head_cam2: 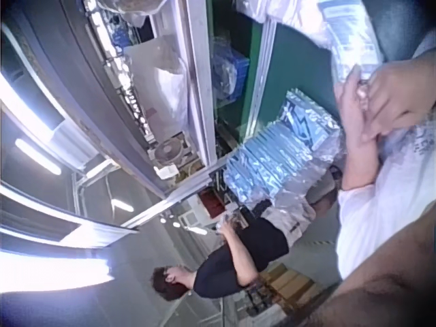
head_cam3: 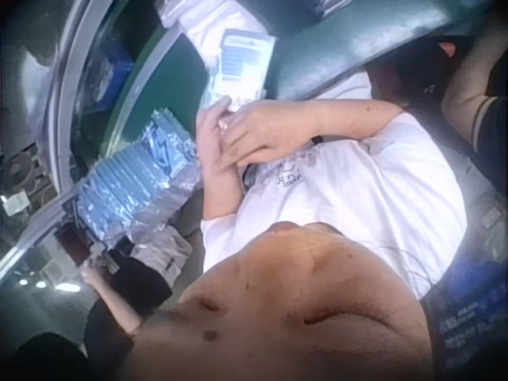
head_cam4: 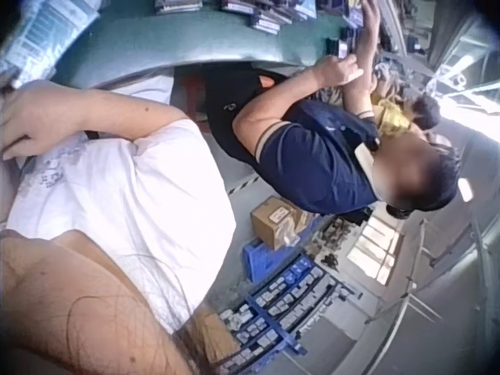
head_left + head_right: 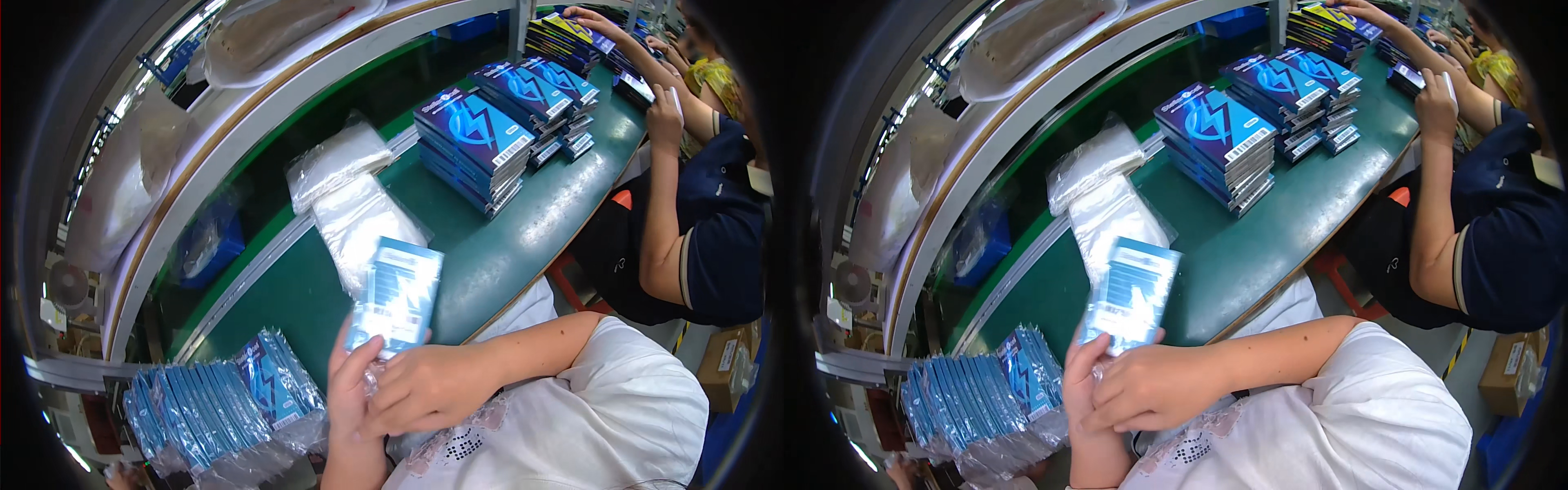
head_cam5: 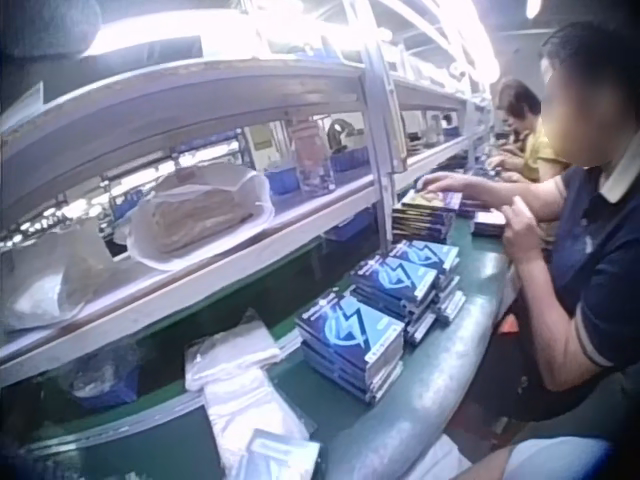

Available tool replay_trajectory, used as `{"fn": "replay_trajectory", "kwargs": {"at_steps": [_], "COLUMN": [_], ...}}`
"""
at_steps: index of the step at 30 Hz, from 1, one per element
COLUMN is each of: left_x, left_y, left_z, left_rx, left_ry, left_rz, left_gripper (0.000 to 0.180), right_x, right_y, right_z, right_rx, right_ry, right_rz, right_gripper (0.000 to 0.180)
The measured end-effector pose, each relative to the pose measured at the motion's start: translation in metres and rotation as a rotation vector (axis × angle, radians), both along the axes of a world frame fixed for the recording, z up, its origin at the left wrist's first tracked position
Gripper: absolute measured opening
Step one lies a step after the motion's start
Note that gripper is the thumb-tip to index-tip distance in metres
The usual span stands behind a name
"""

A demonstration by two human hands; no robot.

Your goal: The person repeatedly picks up small blue boxes labeled 'Stellar Cell' and places them into clear plastic bags. They then stack the packaged items on a green workbench. The process is repetitive, involving picking, bagging, and stacking.

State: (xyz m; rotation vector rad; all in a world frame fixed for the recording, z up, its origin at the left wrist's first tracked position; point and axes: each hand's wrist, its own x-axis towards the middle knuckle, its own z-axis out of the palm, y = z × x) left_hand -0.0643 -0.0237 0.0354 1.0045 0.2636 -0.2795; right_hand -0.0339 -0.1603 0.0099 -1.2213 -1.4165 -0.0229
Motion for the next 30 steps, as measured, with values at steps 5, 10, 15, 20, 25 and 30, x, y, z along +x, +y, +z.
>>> {"fn": "replay_trajectory", "kwargs": {"at_steps": [5,10,15,20,25,30], "left_x": [-0.029,-0.053,-0.048,-0.011,0.048,0.069], "left_y": [0.039,0.087,0.081,0.03,0.004,0.01], "left_z": [0.005,-0.008,-0.011,-0.004,-0.033,-0.044], "left_rx": [0.684,1.807,1.976,1.746,1.714,1.632], "left_ry": [-0.445,-0.179,-0.238,-0.665,-0.882,-0.781], "left_rz": [0.562,0.154,0.297,0.212,0.0,-0.068], "left_gripper": [0.065,0.06,0.059,0.046,0.025,0.021], "right_x": [0.009,0.021,0.038,0.073,0.14,0.145], "right_y": [-0.02,-0.037,-0.067,-0.096,-0.118,-0.115], "right_z": [0.003,0.007,0.03,0.069,0.057,0.041], "right_rx": [-0.044,-0.172,-0.115,0.022,-0.271,-0.562], "right_ry": [0.162,0.316,0.203,0.018,-0.243,0.094], "right_rz": [0.017,-0.065,-0.42,-1.056,-1.666,-1.608], "right_gripper": [0.035,0.028,0.018,0.022,0.066,0.068]}}
